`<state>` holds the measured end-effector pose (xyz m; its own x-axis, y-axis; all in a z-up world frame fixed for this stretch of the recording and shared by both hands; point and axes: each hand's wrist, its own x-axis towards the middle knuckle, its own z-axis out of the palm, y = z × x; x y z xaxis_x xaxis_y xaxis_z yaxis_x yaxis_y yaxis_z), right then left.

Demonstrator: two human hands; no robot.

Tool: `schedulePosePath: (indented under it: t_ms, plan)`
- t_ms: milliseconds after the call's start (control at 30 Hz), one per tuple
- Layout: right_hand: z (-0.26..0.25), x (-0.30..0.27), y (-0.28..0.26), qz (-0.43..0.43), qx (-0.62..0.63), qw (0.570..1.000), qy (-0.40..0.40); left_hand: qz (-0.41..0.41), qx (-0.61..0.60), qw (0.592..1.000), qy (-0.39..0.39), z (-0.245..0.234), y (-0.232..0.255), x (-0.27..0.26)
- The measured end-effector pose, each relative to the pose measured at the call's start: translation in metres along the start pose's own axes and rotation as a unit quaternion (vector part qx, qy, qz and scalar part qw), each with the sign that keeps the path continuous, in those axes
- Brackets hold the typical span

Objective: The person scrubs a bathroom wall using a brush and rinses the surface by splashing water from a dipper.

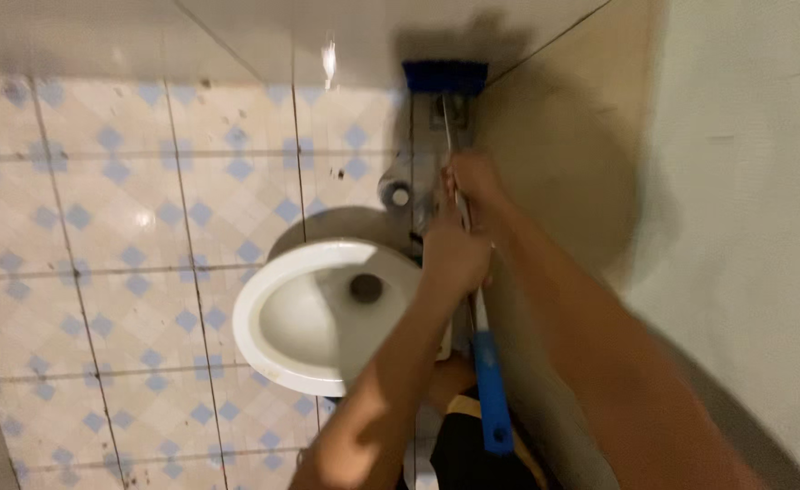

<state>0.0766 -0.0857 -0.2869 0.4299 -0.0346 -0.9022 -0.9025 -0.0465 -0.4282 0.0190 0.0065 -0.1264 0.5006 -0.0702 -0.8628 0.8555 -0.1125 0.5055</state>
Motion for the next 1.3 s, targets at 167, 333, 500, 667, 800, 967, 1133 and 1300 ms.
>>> schedulePosePath:
  t_ms: [167, 333, 500, 667, 800, 967, 1133, 1300]
  plan:
    - [0.013, 0.113, 0.06, 0.023, 0.018, 0.999, -0.039, -0.006, -0.003, 1.0, 0.02, -0.018, -0.032, 0.087]
    - [0.017, 0.186, 0.105, 0.025, 0.021, 0.998, -0.06, -0.018, -0.005, 0.999, 0.032, -0.019, -0.077, 0.142]
    - [0.015, 0.164, 0.089, 0.003, 0.036, 0.996, -0.079, -0.011, 0.033, 0.999, 0.013, -0.021, -0.078, 0.139]
    - [0.021, 0.043, 0.021, -0.044, 0.023, 0.996, -0.076, 0.025, 0.004, 1.0, -0.004, -0.029, -0.035, 0.049]
    - [0.026, -0.091, -0.034, -0.092, 0.029, 0.993, -0.064, 0.078, 0.049, 0.996, 0.011, -0.025, -0.013, -0.04]
    - [0.026, -0.259, -0.089, -0.136, 0.057, 0.989, -0.019, 0.203, 0.095, 0.971, 0.079, -0.016, 0.03, -0.177]
    - [0.0, -0.316, -0.111, -0.152, 0.141, 0.978, 0.034, 0.048, 0.053, 0.996, -0.061, -0.015, 0.091, -0.279]
    - [-0.022, -0.27, -0.11, -0.101, 0.124, 0.986, 0.044, 0.063, 0.09, 0.993, -0.047, 0.003, 0.106, -0.234]
